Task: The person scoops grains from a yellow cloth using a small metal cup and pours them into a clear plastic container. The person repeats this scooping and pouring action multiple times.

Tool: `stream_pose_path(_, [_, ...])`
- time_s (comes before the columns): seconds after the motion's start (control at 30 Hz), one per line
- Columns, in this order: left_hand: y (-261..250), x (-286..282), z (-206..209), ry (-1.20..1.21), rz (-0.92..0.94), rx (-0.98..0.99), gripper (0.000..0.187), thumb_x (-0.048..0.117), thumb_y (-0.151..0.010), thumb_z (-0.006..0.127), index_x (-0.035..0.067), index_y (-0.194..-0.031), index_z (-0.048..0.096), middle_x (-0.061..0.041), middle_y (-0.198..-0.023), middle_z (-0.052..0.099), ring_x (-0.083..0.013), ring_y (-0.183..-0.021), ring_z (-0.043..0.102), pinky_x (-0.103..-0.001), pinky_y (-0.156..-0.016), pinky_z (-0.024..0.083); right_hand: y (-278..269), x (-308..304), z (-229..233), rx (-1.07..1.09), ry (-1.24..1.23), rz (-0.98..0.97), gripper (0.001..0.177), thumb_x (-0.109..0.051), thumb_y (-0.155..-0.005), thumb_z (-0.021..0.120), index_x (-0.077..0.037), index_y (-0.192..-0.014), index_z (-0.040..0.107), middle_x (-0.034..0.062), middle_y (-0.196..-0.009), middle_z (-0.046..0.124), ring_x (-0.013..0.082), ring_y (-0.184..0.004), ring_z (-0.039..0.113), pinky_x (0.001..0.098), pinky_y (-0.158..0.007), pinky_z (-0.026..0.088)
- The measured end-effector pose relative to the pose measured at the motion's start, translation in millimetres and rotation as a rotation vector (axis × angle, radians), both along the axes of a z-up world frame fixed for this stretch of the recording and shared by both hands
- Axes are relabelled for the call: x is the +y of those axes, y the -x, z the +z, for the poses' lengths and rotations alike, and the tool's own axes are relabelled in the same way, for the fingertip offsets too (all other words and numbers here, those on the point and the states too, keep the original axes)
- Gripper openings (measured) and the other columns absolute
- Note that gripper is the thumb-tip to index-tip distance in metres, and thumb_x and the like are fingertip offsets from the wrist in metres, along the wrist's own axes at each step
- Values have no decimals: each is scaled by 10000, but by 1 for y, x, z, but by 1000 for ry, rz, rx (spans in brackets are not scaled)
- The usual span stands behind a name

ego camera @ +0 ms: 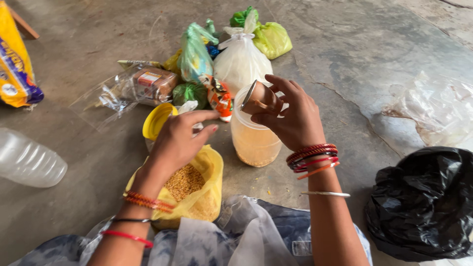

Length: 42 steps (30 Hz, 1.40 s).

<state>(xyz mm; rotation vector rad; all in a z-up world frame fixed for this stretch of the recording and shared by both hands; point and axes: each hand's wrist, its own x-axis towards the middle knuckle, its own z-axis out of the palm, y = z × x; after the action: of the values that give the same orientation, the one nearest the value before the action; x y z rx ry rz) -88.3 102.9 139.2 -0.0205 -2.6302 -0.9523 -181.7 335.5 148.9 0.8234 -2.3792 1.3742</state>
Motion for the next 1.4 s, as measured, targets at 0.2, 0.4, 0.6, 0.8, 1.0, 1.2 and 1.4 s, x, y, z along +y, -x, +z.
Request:
stream_pose_path(0.2, [-52,-35,-18,-2,33,29,284,177,-894,731,76,-1159,748,-148,-1141,752,-287,-1017,756,-349,-816,621,-27,-38,-3,-29,16,181,774,-207,-735,910,-122,-1428,574,76,-1104,667,157,-806,715,308,-723,611])
stream_pose_path(0.4, [-92,-65,-51,-1,16,49,274,117,-884,714,61,-1151,740,-151,-1120,758,-332,-1049,726,-385,-887,571,-68,-94,-31,-108,-120,383,771,-201,-814,837,-152,-1498,487,111,-1176,611,205,-768,726,361,-734,589])
stream_pose_path(0.6, [-110,-88,-87,-23,84,-12,249,144,-875,726,48,-1105,732,-155,-1097,746,-358,-1008,707,-424,-847,559,-80,-126,-65,-285,-124,545,676,-198,-823,814,-145,-1414,489,116,-1233,601,221,-908,762,368,-780,599])
stream_pose_path(0.8, [-105,-100,-126,4,47,-28,136,133,-904,659,57,-992,729,-123,-1031,748,-358,-945,699,-460,-805,554,-78,-143,-104,-170,-264,546,771,-79,-720,841,-165,-1419,527,119,-1230,600,294,-1050,645,402,-865,579])
stream_pose_path(1.0, [-101,-106,-156,150,174,-110,247,183,-866,706,63,-1082,697,-151,-1071,723,-377,-995,680,-491,-830,540,-70,-160,-126,191,-413,525,705,-84,-707,830,-181,-1374,623,114,-1172,630,350,-1098,598,447,-957,482])
stream_pose_path(1.2, [-105,-121,-164,145,242,-271,614,247,-768,844,10,-1272,587,-205,-1249,655,-370,-1167,636,-441,-970,522,-60,-163,-135,378,-544,391,581,-53,-752,755,-185,-1309,656,80,-1262,655,348,-1133,571,439,-975,486])
stream_pose_path(1.4, [-100,-112,-153,209,267,-103,1176,354,-603,919,-80,-1501,296,-377,-1418,446,-486,-1271,508,-454,-1021,468,-50,-164,-127,398,-476,332,574,-63,-787,703,-169,-1350,656,68,-1279,667,347,-1148,570,457,-961,473])
